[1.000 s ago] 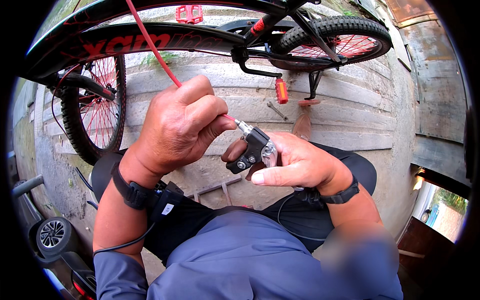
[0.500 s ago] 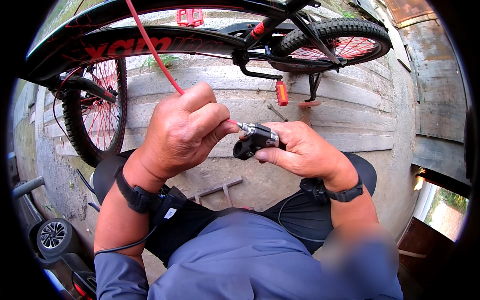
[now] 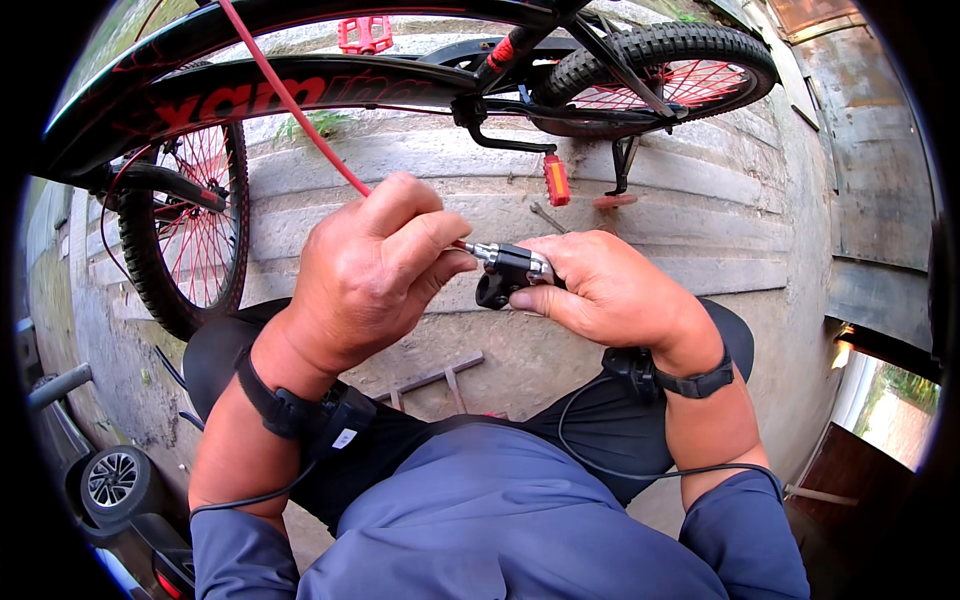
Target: The person adjusts a red brake cable on a black and red bicycle using a silver multi-tool. They manipulate the cable housing and ferrule at the brake lever, then route the cable through the frame and toward the front fork. The person repeatedly tightens and adjusts the cable connection at the lever throughout the clip.
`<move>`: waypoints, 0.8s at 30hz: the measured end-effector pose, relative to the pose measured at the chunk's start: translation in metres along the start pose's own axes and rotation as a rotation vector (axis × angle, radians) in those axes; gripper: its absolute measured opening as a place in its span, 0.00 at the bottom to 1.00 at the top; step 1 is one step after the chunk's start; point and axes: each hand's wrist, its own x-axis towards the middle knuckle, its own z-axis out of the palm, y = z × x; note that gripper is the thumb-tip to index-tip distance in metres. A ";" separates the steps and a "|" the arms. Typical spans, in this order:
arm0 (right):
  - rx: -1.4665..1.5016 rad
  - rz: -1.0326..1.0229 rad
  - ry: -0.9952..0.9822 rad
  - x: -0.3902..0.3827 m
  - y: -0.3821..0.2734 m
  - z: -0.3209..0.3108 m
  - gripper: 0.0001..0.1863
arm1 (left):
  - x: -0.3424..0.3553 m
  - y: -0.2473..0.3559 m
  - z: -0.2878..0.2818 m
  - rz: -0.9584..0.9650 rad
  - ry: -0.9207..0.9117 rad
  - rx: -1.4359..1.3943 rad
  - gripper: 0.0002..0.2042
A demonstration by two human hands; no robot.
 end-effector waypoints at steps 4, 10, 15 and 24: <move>0.447 0.478 -0.020 0.002 -0.023 -0.016 0.16 | -0.004 0.002 0.004 0.111 0.240 0.075 0.19; 0.543 0.184 0.181 0.006 -0.015 -0.013 0.14 | -0.023 0.016 0.029 -0.490 -0.059 -0.513 0.20; 0.617 0.063 0.213 0.012 -0.014 -0.003 0.15 | -0.015 0.009 0.027 -0.530 -0.204 -0.527 0.24; 0.990 0.029 0.342 0.017 -0.020 0.026 0.18 | -0.014 0.021 0.025 -0.550 -0.120 -0.679 0.26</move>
